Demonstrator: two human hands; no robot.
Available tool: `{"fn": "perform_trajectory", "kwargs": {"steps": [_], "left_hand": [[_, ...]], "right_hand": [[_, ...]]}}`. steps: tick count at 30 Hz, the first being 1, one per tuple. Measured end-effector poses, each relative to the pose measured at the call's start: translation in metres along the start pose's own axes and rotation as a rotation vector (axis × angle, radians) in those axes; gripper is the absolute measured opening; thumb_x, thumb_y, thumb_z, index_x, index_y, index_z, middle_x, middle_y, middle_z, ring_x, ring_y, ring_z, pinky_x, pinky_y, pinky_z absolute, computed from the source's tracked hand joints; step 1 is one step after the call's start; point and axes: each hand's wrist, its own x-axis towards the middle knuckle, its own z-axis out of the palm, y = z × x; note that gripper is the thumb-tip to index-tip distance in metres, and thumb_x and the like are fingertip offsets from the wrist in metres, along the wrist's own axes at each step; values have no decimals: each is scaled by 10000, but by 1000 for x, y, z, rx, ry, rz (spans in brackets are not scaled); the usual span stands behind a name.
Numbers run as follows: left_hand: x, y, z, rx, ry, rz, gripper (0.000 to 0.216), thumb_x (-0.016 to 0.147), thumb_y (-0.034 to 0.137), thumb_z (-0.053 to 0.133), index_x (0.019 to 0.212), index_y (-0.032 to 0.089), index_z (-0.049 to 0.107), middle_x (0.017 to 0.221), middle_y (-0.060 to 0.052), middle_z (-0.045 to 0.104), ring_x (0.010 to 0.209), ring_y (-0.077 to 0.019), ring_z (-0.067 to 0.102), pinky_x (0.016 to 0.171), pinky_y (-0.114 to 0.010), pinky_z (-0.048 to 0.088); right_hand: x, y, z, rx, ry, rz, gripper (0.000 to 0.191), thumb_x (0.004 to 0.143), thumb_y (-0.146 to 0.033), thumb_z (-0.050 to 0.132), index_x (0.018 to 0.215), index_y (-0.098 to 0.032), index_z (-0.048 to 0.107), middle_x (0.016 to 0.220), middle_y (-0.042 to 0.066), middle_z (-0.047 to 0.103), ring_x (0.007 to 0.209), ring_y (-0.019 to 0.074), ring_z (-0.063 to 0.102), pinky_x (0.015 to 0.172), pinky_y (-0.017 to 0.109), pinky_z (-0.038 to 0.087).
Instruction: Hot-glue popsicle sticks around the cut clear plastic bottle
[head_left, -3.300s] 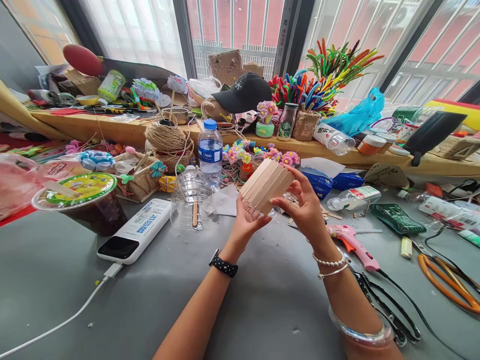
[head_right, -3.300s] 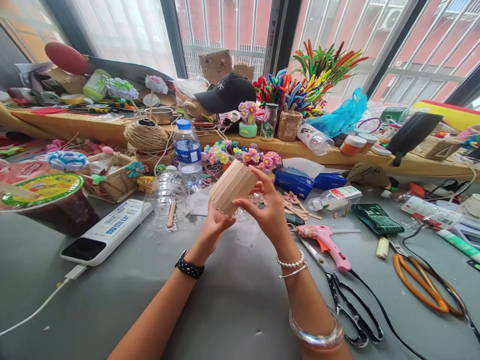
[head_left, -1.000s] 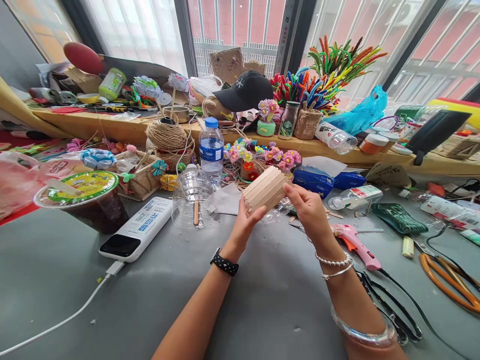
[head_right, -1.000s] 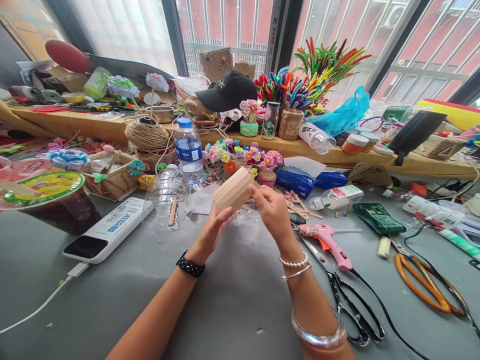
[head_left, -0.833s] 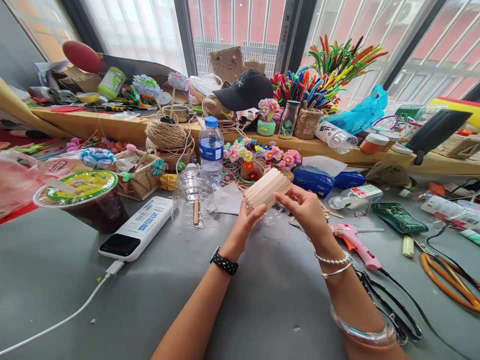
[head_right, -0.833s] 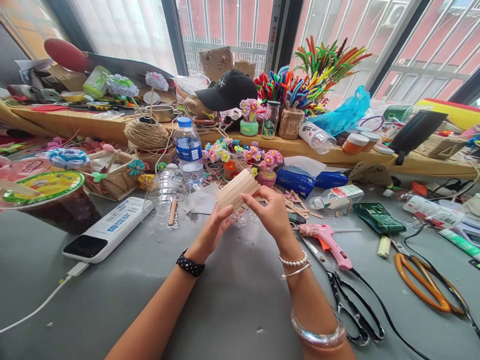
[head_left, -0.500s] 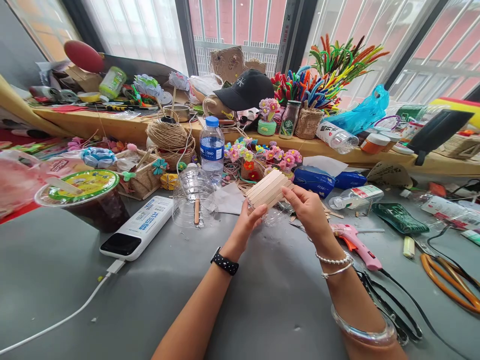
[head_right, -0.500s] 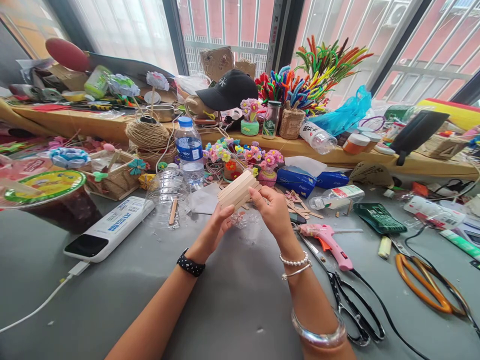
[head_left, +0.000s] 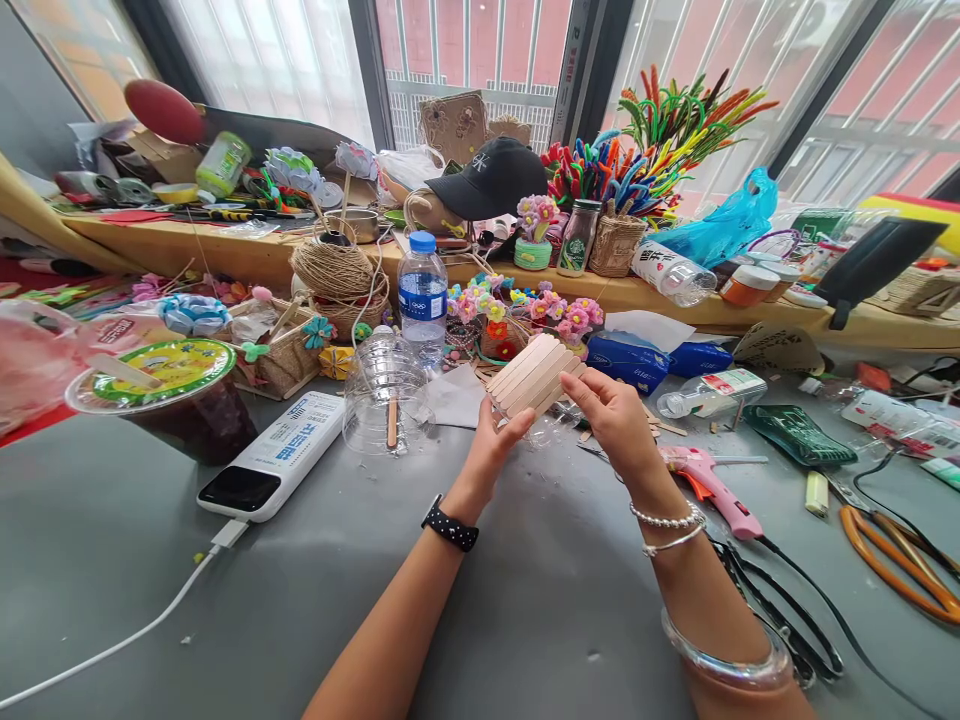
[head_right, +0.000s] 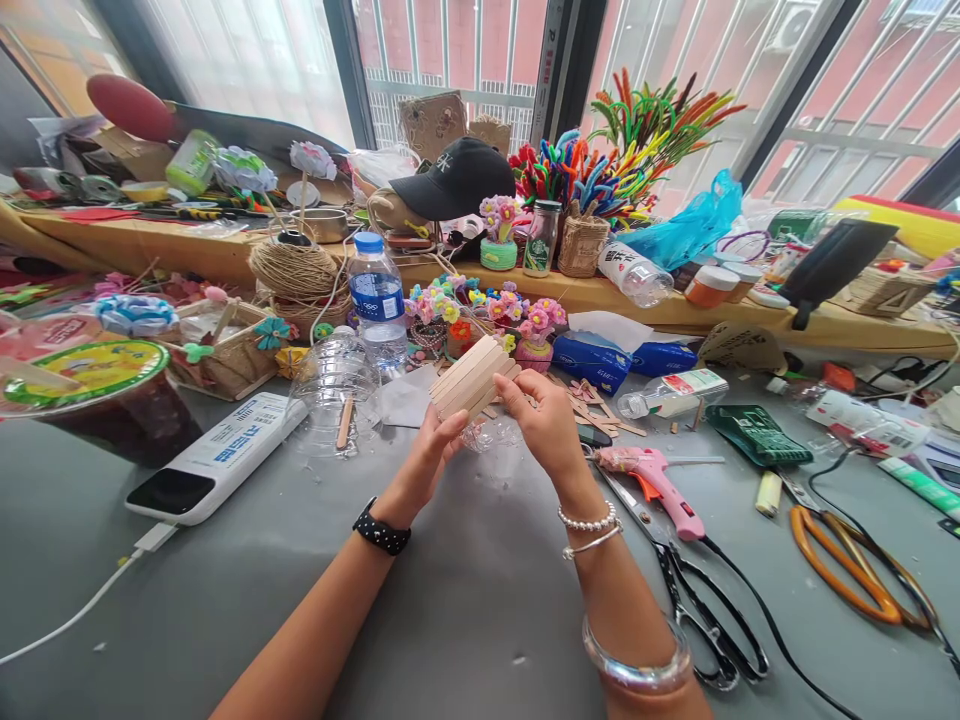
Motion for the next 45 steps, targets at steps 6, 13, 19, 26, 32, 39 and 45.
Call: {"fn": "perform_trajectory", "kwargs": {"steps": [6,13,19,26,32,39,45], "left_hand": [[-5,6,4,138,104,173,785,616,302,659,1250,220,204,1286,-114,331,1142,-254,383,944,-369,328],[-4,-2,2,344,283,352,964,549,308,696,1274,203,71,1338,-151,172,1202,-248,289,985,-376,275],[-4,-2,3,381,282,357,976,533,314,700,1273,210,74,1326,-149,195,1203,-249,288,987,-388,272],[-2,-3,2,241,182,257,901,584,309,666,1271,191,95,1313,-163,256,1147,-239,385,944,-378,344],[-2,-1,2,178,95,221,793,616,312,642,1255,202,187,1278,-136,345,1111,-229,433,916,-357,377],[-5,4,4,132,-5,195,745,648,323,611,1254,202,195,1284,-128,346,1111,-222,433,890,-333,399],[-4,2,3,186,-85,99,783,627,328,639,1259,227,188,1311,-116,307,1147,-237,389,926,-356,361]], "right_hand": [[2,9,-1,89,73,55,316,775,-428,406,655,-170,545,664,0,539,661,114,483,631,236,383],[4,14,-6,238,219,103,241,763,-367,454,834,-177,584,788,20,606,753,116,551,738,267,420],[6,15,-9,235,205,102,260,792,-380,399,877,-195,561,759,8,591,728,101,543,726,261,426],[3,11,-7,158,-73,109,237,646,-392,599,742,-179,559,790,14,590,791,142,548,755,282,422],[2,12,-3,150,-104,103,262,667,-420,570,744,-170,567,791,25,604,773,153,555,729,290,426],[0,5,-4,225,-115,83,239,683,-398,563,760,-172,563,798,17,601,794,144,546,740,280,423],[1,5,-18,93,-174,26,227,702,-399,544,760,-179,554,817,16,599,816,155,533,757,303,400]]}}
